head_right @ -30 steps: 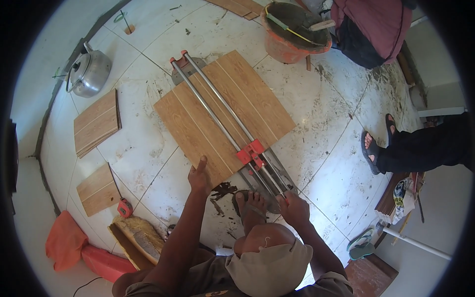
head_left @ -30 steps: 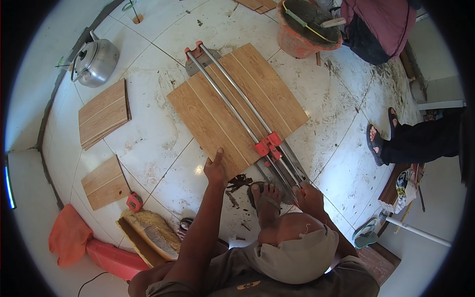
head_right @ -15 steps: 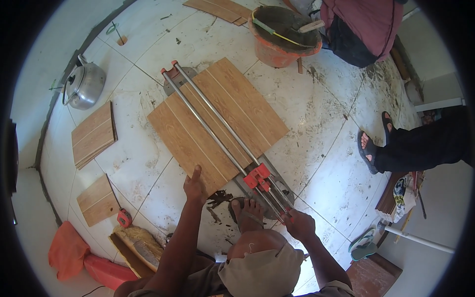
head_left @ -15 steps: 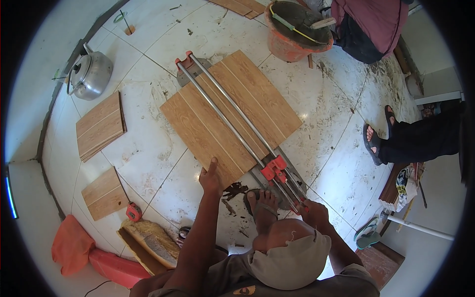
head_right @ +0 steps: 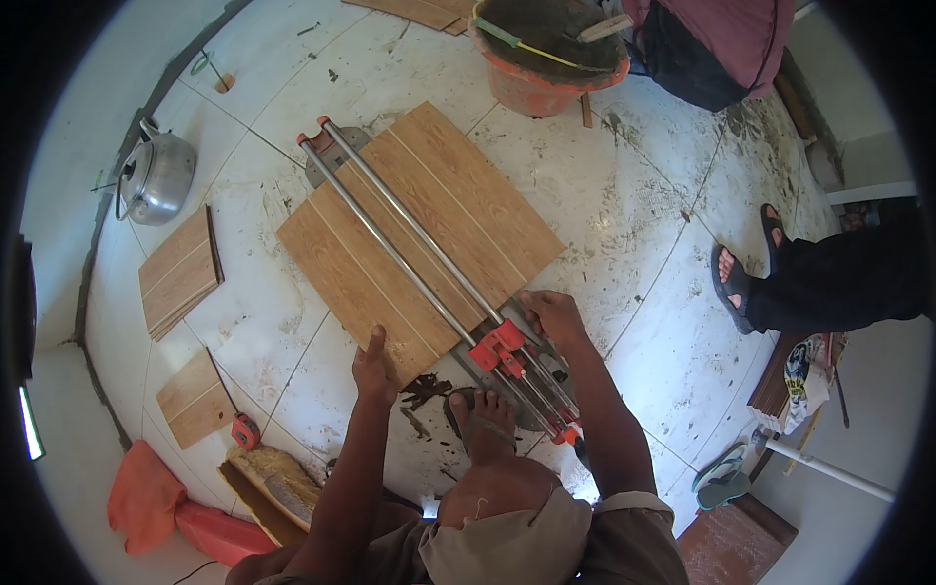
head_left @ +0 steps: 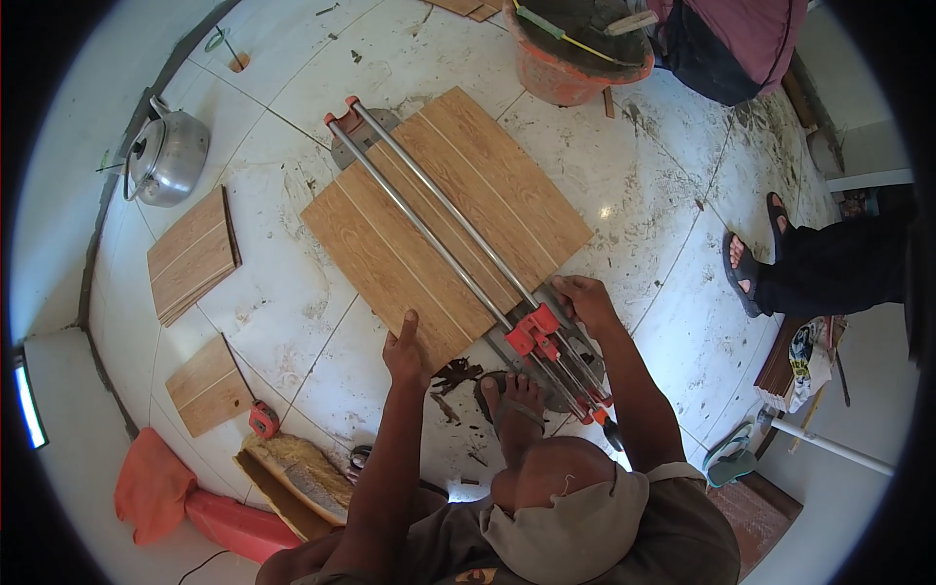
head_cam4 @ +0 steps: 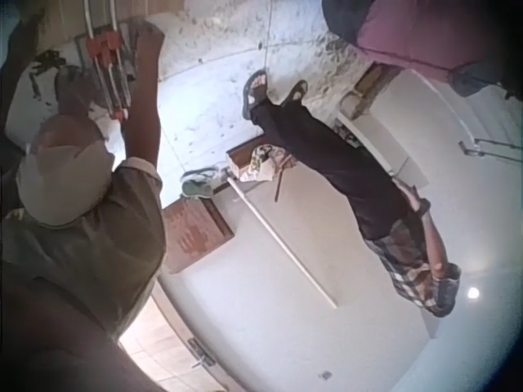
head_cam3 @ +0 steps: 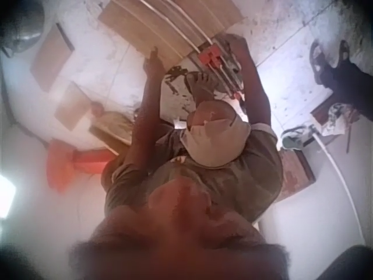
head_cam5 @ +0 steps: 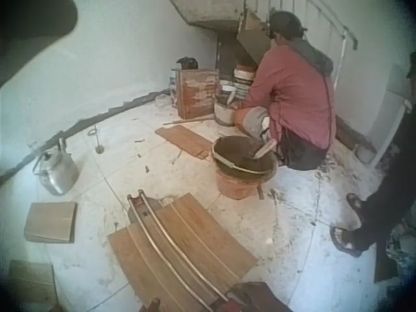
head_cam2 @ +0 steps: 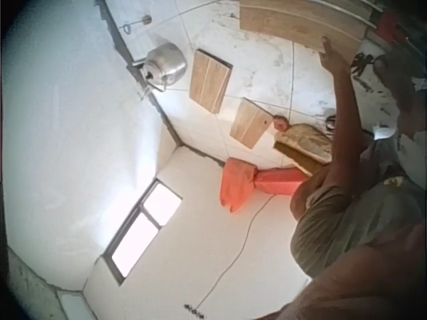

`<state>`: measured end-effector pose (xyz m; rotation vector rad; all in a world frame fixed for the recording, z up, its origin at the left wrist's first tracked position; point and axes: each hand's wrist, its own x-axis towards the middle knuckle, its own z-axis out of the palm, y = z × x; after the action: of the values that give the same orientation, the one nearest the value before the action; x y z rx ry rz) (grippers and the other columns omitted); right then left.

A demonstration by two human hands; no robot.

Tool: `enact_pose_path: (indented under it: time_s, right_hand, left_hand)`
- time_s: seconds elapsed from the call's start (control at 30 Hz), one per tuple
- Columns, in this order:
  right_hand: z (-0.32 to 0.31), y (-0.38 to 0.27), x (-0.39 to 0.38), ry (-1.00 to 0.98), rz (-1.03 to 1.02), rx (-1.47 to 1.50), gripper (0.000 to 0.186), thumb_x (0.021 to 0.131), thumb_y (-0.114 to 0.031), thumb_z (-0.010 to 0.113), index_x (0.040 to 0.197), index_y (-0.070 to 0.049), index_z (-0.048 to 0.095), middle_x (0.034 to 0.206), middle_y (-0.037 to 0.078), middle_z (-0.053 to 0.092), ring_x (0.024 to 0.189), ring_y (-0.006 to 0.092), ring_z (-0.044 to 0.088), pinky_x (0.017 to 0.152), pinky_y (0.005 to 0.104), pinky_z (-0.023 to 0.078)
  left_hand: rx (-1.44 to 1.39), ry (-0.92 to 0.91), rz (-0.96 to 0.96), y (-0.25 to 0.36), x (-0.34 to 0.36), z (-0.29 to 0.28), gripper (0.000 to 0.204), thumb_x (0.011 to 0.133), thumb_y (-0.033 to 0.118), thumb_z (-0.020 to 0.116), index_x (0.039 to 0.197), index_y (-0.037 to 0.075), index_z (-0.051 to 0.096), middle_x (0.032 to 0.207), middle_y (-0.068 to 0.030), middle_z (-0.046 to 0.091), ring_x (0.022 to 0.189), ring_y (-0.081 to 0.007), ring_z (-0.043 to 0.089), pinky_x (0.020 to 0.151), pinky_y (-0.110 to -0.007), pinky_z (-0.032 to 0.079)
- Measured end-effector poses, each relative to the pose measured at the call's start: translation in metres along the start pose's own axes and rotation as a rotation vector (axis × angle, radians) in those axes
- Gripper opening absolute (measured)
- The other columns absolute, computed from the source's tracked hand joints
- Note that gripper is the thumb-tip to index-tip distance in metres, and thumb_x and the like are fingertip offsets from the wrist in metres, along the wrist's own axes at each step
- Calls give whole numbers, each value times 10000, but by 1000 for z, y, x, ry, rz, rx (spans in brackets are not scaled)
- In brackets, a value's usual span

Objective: Measure, score, and cut floor tiles using a manual tile cutter.

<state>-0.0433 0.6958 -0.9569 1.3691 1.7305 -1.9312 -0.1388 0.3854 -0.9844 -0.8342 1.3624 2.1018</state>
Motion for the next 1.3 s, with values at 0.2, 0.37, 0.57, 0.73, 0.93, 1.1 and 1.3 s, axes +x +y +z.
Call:
enact_pose_path:
  time_s: [0.2, 0.37, 0.57, 0.73, 0.93, 1.1, 1.3]
  right_hand:
    - [21, -1, 10, 3, 23, 108, 267, 912, -251, 729, 722, -103, 615, 633, -32, 560, 489, 58, 480, 431, 225, 343]
    - [18, -1, 14, 3, 20, 131, 252, 909, -224, 732, 720, -106, 614, 629, -34, 557, 492, 59, 488, 441, 224, 367]
    - [29, -5, 18, -4, -3, 114, 279, 908, -227, 729, 702, -88, 602, 608, -13, 563, 487, 76, 492, 442, 241, 375]
    - [19, -3, 13, 41, -25, -24, 315, 914, -226, 716, 678, -63, 585, 588, 10, 557, 469, 97, 483, 430, 258, 365]
    - [30, -10, 5, 37, -2, 52, 312, 902, -209, 731, 671, -68, 576, 587, 16, 556, 471, 99, 492, 439, 261, 377]
    - [27, -11, 8, 39, 18, 91, 311, 901, -209, 735, 671, -72, 576, 588, 16, 560, 467, 106, 500, 446, 262, 394]
    - [29, -15, 7, 64, -7, 31, 315, 904, -203, 727, 664, -64, 577, 586, 20, 562, 470, 110, 509, 449, 264, 402]
  left_hand:
    - [25, 23, 1, 3, -2, 1, 580, 928, 268, 714, 1368, 9, 438, 1266, -122, 579, 1136, -274, 598, 978, -429, 504]
    - [41, 25, -13, 4, -5, 9, 586, 931, 277, 710, 1376, 16, 433, 1264, -121, 578, 1129, -273, 602, 972, -429, 506]
    - [14, 67, 46, 11, -5, 6, 489, 913, 269, 737, 1264, -2, 533, 1165, -124, 632, 1035, -249, 642, 895, -406, 539]
    - [53, 115, 46, -6, 2, 4, 436, 901, 258, 753, 1215, 4, 586, 1124, -84, 645, 997, -216, 637, 892, -375, 522]
    - [-20, 123, -1, -3, 2, -7, 394, 901, 250, 757, 1171, 4, 609, 1077, -62, 658, 970, -187, 631, 873, -350, 512]
    - [9, 105, 1, -7, 6, -8, 470, 901, 276, 754, 1222, -13, 568, 1127, -93, 638, 1013, -218, 630, 897, -378, 516]
    - [-15, 88, 3, -8, 7, -5, 476, 901, 276, 753, 1226, -14, 561, 1130, -98, 634, 1009, -224, 631, 897, -379, 517]
